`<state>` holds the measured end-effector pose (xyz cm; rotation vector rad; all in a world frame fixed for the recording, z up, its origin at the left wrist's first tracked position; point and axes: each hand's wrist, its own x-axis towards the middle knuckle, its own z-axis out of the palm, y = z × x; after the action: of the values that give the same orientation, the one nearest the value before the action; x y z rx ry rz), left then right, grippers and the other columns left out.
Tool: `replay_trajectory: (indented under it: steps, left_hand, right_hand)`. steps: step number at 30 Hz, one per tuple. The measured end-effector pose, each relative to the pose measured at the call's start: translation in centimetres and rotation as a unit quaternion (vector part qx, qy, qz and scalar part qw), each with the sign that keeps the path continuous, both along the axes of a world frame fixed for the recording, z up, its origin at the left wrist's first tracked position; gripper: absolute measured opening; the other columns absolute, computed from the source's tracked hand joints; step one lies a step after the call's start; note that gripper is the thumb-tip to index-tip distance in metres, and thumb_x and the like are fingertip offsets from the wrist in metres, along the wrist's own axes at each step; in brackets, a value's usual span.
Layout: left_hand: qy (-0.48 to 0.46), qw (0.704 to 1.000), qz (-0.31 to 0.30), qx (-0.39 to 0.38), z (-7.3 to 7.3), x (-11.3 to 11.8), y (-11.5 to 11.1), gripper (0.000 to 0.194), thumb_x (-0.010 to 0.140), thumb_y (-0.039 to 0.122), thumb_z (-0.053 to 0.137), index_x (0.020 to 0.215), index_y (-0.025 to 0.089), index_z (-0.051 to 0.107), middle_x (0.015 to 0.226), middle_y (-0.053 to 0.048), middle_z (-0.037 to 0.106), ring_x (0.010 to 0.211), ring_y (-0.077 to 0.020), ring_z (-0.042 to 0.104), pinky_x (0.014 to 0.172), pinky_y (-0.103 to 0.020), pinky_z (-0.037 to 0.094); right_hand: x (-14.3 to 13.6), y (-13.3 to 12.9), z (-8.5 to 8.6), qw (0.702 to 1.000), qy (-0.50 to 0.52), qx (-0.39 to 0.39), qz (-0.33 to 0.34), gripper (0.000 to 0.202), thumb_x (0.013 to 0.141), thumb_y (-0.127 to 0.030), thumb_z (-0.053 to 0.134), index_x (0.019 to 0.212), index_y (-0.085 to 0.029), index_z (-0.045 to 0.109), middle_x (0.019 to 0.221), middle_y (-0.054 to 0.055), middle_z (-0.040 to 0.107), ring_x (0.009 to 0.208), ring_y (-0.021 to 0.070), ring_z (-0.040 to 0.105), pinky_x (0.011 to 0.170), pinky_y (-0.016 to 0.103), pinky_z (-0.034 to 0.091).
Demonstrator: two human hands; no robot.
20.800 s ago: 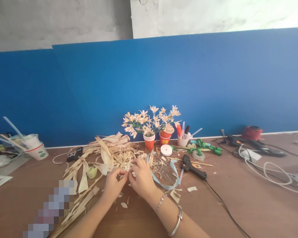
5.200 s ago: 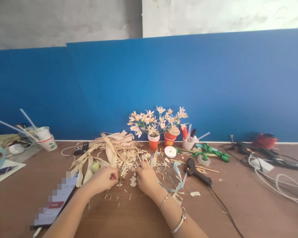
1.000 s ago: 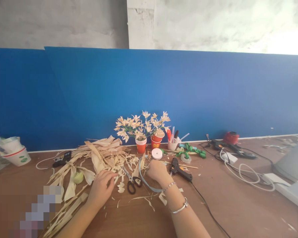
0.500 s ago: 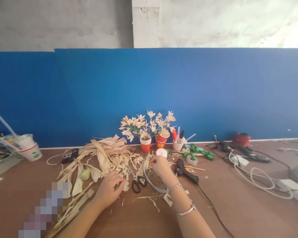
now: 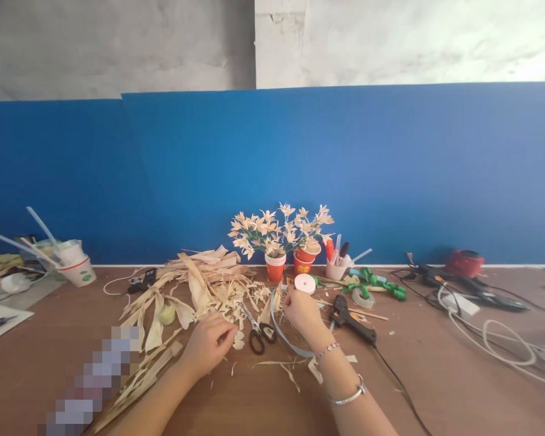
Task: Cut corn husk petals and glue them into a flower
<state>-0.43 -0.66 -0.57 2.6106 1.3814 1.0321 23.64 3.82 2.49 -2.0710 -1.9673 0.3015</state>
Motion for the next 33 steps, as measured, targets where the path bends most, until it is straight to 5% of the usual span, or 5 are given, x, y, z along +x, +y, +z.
replay_trajectory:
  steps: [7,11,22,28,33]
  left_hand:
    - [0.069,0.935,0.340,-0.075,3.0,-4.0,1.6,0.044,0.074,0.006,0.045,0.116,0.016,0.056,0.107,-0.012,0.063,0.102,-0.0299,0.053,0.082,-0.041,0.041]
    - [0.162,0.888,0.405,-0.148,3.5,-5.9,2.0,0.052,0.073,0.002,0.041,0.124,0.012,0.048,0.116,-0.018,0.060,0.110,-0.0334,0.050,0.084,-0.046,0.038]
    - [0.191,0.886,0.364,-0.216,2.8,-7.8,3.6,0.057,0.071,-0.003,0.035,0.124,0.014,0.045,0.106,-0.017,0.065,0.095,-0.0289,0.062,0.082,-0.046,0.039]
    - [0.102,0.918,0.370,-0.100,4.1,-7.7,3.3,0.054,0.074,-0.004,0.032,0.121,0.013,0.051,0.113,-0.018,0.057,0.100,-0.0308,0.060,0.086,-0.048,0.042]
    - [-0.197,0.972,0.117,-0.050,6.3,-3.6,2.3,0.041,0.080,0.016,0.052,0.119,0.024,0.050,0.118,-0.008,0.055,0.089,-0.0201,0.064,0.080,-0.037,0.053]
  right_hand:
    - [-0.1,-0.4,0.3,0.999,-0.043,-0.026,-0.019,0.022,0.075,-0.012,0.048,0.074,-0.016,0.069,0.080,0.014,0.070,0.076,0.0246,0.065,0.058,0.027,0.036]
    - [-0.2,-0.6,1.0,0.998,-0.054,-0.017,-0.035,0.027,0.081,-0.017,0.042,0.081,-0.015,0.069,0.083,0.014,0.070,0.077,0.0239,0.065,0.059,0.027,0.037]
    - [-0.3,-1.1,2.1,0.999,-0.033,0.016,-0.035,0.025,0.083,-0.021,0.043,0.078,-0.017,0.067,0.080,0.011,0.069,0.073,0.0203,0.063,0.055,0.025,0.031]
    - [-0.6,-1.0,2.0,0.999,0.007,0.033,-0.015,0.021,0.081,-0.020,0.046,0.073,-0.016,0.065,0.073,0.009,0.067,0.068,0.0180,0.059,0.055,0.024,0.030]
    - [-3.3,-2.0,1.8,0.907,0.408,-0.008,0.102,0.031,0.083,-0.036,0.047,0.068,-0.013,0.064,0.070,0.005,0.065,0.064,0.0138,0.055,0.057,0.022,0.037]
